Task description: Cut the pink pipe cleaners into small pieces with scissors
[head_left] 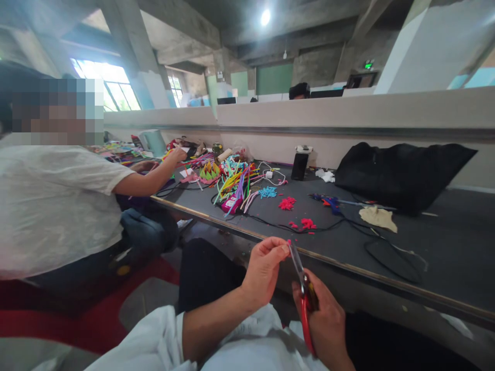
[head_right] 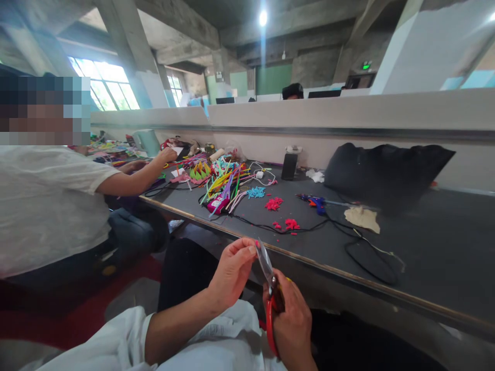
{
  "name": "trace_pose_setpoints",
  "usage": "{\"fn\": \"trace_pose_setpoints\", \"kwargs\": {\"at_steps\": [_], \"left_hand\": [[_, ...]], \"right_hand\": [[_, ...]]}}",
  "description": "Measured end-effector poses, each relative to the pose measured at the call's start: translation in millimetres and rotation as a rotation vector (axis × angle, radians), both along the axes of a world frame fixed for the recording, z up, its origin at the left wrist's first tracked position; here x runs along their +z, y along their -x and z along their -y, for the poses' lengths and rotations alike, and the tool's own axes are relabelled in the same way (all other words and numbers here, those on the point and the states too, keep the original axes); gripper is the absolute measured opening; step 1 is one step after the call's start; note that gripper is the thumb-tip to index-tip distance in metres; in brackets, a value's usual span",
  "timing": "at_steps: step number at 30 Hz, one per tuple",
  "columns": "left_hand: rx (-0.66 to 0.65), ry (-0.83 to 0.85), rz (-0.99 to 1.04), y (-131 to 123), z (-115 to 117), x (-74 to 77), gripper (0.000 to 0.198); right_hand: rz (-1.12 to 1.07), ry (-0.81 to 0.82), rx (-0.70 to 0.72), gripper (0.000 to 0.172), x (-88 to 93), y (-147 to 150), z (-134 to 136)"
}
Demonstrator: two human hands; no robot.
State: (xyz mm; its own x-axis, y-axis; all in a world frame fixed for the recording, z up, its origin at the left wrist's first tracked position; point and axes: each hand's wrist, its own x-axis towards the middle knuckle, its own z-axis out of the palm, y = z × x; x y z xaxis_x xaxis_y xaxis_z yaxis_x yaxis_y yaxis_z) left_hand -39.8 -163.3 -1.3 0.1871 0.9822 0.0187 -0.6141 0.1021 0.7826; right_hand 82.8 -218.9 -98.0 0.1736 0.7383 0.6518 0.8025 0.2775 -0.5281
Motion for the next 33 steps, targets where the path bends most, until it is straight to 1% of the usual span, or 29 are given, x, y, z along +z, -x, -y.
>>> {"fn": "trace_pose_setpoints", "kwargs": {"at_steps": [7, 17, 21, 25, 33], "left_hand": [[-0.006, 0.007, -0.007, -0.1, 3.1, 0.3, 0.013], [0.016, -0.017, 0.017, 1.2, 2.9, -4.6, 0.008], [0.034, -0.018, 0.015, 1.1, 7.0, -3.6, 0.009], [0.049, -0.018, 0.002, 0.4, 11.7, -2.3, 0.010], [0.067, -0.036, -0.053, 3.4, 20.4, -2.6, 0.010]], "right_hand": [[0.036, 0.009, 0.024, 0.034, -6.9, -7.0, 2.9], [0.076, -0.017, 0.027, 0.034, -11.0, -6.3, 6.1], [0.064, -0.043, 0.041, 0.034, -10.0, -5.6, 10.5], [0.049, -0.014, 0.036, 0.033, -7.3, -5.8, 15.5], [0.041, -0.068, 0.037, 0.032, -7.3, -2.2, 25.5]]}}
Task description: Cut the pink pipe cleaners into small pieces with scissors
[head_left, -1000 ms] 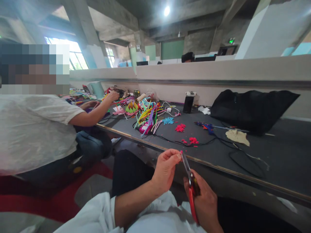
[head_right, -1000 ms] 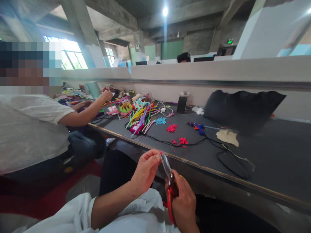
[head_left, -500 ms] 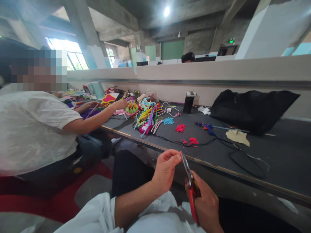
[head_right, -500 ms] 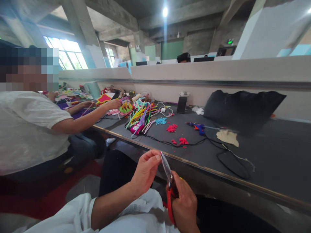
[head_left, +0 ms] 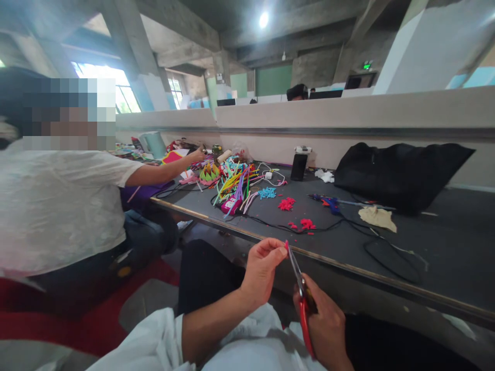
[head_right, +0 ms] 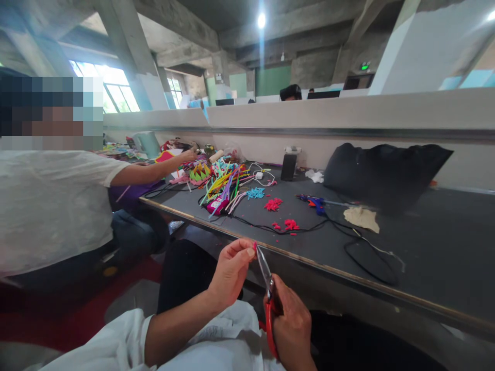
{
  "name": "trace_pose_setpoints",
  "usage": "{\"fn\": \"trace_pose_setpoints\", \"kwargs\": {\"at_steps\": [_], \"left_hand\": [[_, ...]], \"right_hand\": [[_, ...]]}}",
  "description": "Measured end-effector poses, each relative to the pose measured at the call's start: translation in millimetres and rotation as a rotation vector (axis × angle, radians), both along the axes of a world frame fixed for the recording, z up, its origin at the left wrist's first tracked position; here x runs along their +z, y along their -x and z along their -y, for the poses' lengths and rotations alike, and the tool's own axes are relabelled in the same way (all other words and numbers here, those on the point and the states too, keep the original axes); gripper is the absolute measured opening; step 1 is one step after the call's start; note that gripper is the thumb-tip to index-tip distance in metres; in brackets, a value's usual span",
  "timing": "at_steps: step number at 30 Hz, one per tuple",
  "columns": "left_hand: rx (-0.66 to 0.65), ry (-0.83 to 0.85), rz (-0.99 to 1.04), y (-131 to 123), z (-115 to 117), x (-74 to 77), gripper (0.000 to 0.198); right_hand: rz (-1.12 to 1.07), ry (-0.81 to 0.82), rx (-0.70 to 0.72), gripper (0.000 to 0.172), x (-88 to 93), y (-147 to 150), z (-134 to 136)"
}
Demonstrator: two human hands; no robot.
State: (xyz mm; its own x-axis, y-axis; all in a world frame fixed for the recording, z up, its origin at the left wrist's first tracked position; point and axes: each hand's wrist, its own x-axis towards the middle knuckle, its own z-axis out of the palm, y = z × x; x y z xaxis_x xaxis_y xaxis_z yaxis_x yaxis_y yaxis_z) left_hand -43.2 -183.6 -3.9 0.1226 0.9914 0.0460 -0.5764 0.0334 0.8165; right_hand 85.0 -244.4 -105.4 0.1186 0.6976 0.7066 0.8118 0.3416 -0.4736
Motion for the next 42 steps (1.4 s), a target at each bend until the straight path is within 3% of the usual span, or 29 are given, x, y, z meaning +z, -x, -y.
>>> {"fn": "trace_pose_setpoints", "kwargs": {"at_steps": [5, 9, 13, 16, 19, 23, 26, 35, 39, 42], "left_hand": [[0.014, -0.032, -0.037, 0.2, 5.0, -1.9, 0.009], [0.074, -0.090, -0.260, 3.4, -11.3, -13.3, 0.009], [0.215, -0.367, -0.920, 6.5, -66.2, -27.2, 0.011], [0.240, -0.407, -1.068, 1.5, -124.2, -32.6, 0.009], [0.231, -0.424, -1.203, -10.1, -177.7, -34.5, 0.010], [0.159, -0.480, -1.368, -24.3, -218.7, -36.6, 0.012], [0.105, -0.531, -1.469, -26.8, -223.1, -40.0, 0.014], [-0.198, -0.694, -1.622, -26.2, -195.4, -47.3, 0.011], [-0.226, -0.676, -1.607, -36.1, -193.5, -46.1, 0.002], [-0.198, -0.621, -1.517, -38.0, -191.5, -42.6, 0.007]], "right_hand": [[-0.081, 0.041, -0.036, 0.032, -1.3, 0.0, 2.1], [-0.107, 0.033, -0.002, 0.030, -30.8, -9.5, 3.1], [-0.133, 0.144, 0.051, 0.032, -76.9, -17.8, 4.6], [-0.205, 0.261, 0.040, 0.041, -99.4, -16.6, 2.4], [-0.210, 0.296, 0.087, 0.041, -106.9, -11.8, -1.1], [-0.201, 0.342, 0.153, 0.038, -108.4, -7.3, -2.4], [-0.209, 0.364, 0.157, 0.040, -109.8, -7.5, -0.7], [-0.288, 0.396, 0.148, 0.040, -117.3, -7.2, 1.5], [-0.298, 0.393, 0.150, 0.040, -119.8, -6.2, 0.4], [-0.298, 0.385, 0.135, 0.041, -119.4, -6.1, 1.7]]}}
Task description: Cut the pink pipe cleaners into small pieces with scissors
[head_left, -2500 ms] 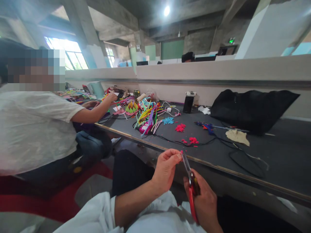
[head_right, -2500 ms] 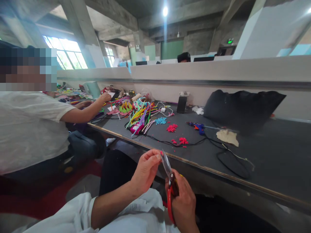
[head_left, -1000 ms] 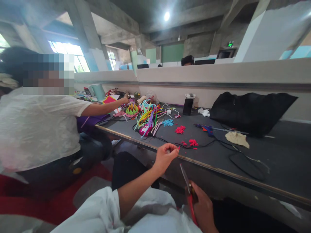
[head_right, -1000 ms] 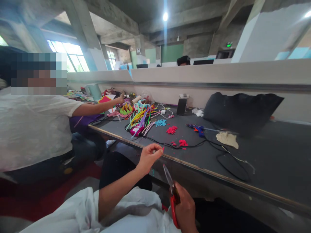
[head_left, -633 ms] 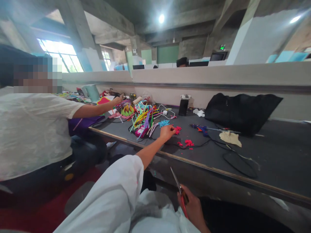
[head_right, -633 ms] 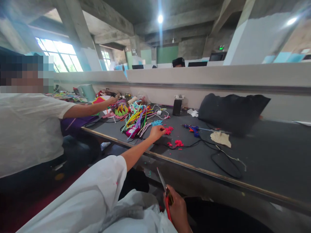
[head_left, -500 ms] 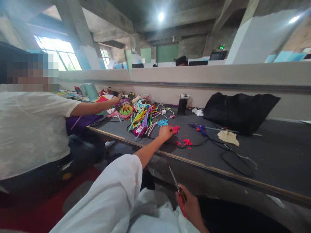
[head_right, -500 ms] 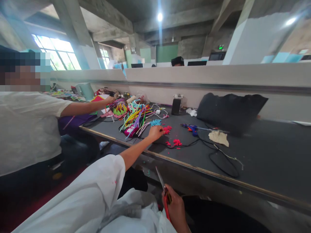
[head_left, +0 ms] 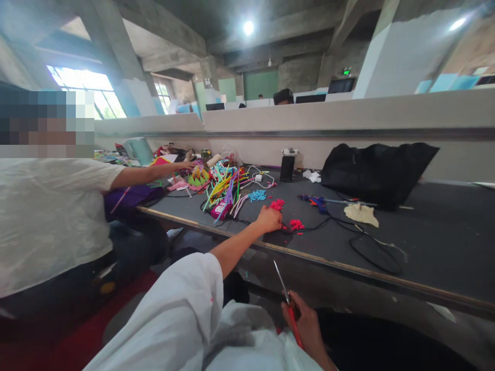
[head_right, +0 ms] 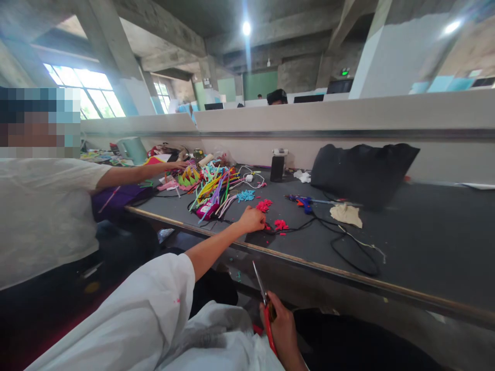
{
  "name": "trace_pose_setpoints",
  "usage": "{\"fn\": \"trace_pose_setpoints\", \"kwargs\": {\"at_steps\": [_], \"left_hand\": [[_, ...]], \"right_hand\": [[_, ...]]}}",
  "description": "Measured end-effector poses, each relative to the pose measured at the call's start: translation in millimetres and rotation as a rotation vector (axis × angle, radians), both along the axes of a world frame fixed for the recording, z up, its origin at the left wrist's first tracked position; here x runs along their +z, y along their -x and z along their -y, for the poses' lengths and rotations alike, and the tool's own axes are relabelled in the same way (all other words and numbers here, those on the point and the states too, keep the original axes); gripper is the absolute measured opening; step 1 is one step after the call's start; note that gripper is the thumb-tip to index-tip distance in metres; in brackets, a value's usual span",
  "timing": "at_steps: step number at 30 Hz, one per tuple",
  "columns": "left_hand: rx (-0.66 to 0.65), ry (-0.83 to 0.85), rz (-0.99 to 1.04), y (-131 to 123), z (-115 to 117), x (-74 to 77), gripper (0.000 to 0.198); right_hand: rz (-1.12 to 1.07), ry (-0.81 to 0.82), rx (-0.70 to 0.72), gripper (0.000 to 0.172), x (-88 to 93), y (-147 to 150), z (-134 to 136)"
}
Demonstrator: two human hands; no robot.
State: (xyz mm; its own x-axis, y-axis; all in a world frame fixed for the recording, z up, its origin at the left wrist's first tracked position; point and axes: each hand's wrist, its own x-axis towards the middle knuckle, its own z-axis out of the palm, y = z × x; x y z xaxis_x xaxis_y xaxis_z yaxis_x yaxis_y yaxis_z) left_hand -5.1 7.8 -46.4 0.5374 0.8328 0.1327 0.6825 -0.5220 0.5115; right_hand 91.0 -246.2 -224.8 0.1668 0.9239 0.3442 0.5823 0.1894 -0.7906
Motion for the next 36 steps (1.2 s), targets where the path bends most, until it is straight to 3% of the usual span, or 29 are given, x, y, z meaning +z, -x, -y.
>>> {"fn": "trace_pose_setpoints", "kwargs": {"at_steps": [4, 7, 13, 15, 17, 25, 36], "left_hand": [[0.088, 0.078, 0.261, 10.0, 12.5, 7.9, 0.007], [0.166, 0.151, 0.532, 20.3, 38.3, 16.7, 0.010], [0.213, 0.282, 1.005, 26.8, 124.0, 42.3, 0.017], [0.174, 0.471, 1.293, 26.0, 147.2, 50.5, 0.010], [0.137, 0.566, 1.432, 25.5, 162.7, 57.0, 0.008], [0.138, 0.669, 1.463, 26.8, 181.7, 64.9, 0.010], [0.152, 0.701, 1.485, 27.8, 187.6, 61.1, 0.014]], "right_hand": [[0.003, -0.007, -0.037, 0.045, 3.3, 1.9, 3.8], [0.000, -0.018, -0.090, 0.048, 15.1, 3.6, 5.3], [0.023, -0.207, -0.293, 0.050, 76.3, 3.3, -3.8], [0.047, -0.250, -0.305, 0.046, 97.1, 3.6, -9.1], [0.092, -0.294, -0.318, 0.045, 112.5, 4.3, -13.5], [0.189, -0.304, -0.271, 0.041, 134.2, 6.2, -12.0], [0.299, -0.382, -0.224, 0.034, 135.7, 4.7, -5.1]]}}
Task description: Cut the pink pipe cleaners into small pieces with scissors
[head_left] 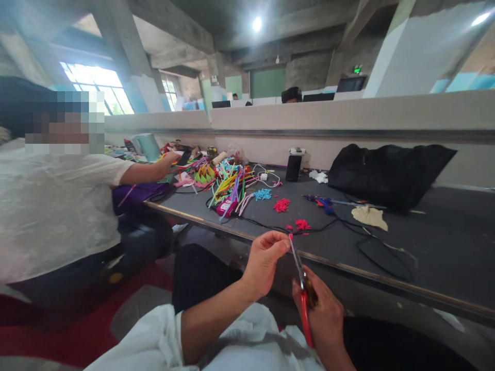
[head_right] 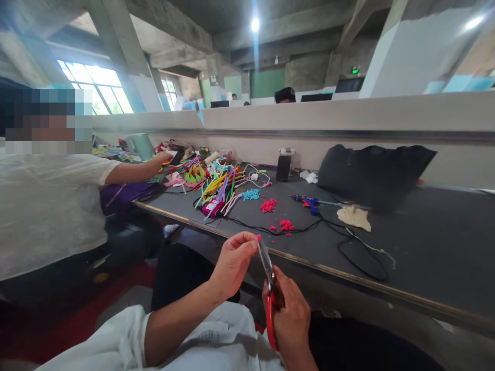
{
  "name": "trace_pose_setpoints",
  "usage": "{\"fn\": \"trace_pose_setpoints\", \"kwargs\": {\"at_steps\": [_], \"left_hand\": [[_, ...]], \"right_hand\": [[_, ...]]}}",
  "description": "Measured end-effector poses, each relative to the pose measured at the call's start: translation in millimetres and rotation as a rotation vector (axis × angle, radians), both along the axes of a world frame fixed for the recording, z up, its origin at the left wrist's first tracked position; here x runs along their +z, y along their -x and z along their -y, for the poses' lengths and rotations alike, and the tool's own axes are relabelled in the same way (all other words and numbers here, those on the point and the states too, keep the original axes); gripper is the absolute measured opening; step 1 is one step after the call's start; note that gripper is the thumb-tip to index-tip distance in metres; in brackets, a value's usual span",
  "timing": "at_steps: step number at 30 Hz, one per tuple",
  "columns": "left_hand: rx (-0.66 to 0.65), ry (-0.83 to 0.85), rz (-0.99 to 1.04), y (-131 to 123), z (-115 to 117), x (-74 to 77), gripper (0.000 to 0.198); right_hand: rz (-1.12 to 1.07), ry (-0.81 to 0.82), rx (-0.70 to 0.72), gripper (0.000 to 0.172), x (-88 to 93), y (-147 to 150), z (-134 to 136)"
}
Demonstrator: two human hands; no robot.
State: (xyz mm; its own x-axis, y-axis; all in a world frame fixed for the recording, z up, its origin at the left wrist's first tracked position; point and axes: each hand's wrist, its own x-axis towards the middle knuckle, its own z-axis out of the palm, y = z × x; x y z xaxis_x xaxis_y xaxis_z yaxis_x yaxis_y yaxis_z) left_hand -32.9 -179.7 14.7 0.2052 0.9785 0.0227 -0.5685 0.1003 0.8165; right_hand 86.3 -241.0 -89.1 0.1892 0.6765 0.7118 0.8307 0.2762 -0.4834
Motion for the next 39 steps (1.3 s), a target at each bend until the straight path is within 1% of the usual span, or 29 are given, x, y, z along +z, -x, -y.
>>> {"fn": "trace_pose_setpoints", "kwargs": {"at_steps": [7, 10, 16, 22, 32, 39], "left_hand": [[0.013, -0.019, 0.029, -2.3, 2.2, -4.2, 0.014], [0.015, -0.025, 0.022, -3.4, 2.6, -5.8, 0.014], [0.023, -0.024, 0.016, -6.9, 1.9, -8.1, 0.015], [0.019, -0.018, 0.022, -11.3, 0.7, -9.5, 0.015], [0.018, -0.025, 0.042, -8.0, -5.2, -9.1, 0.016], [0.015, -0.010, 0.057, -5.3, -7.3, -11.1, 0.014]], "right_hand": [[0.015, -0.035, -0.005, 0.034, 3.9, 1.6, 2.7], [-0.014, -0.003, 0.000, 0.034, 1.2, 1.2, 4.4], [-0.045, 0.010, -0.007, 0.033, -6.0, 0.7, 5.6], [0.017, -0.011, -0.013, 0.034, -11.8, -1.7, 4.2], [-0.032, -0.020, -0.013, 0.034, -3.0, 3.8, -4.4], [-0.016, -0.028, -0.004, 0.032, -12.2, 3.8, -7.4]]}}
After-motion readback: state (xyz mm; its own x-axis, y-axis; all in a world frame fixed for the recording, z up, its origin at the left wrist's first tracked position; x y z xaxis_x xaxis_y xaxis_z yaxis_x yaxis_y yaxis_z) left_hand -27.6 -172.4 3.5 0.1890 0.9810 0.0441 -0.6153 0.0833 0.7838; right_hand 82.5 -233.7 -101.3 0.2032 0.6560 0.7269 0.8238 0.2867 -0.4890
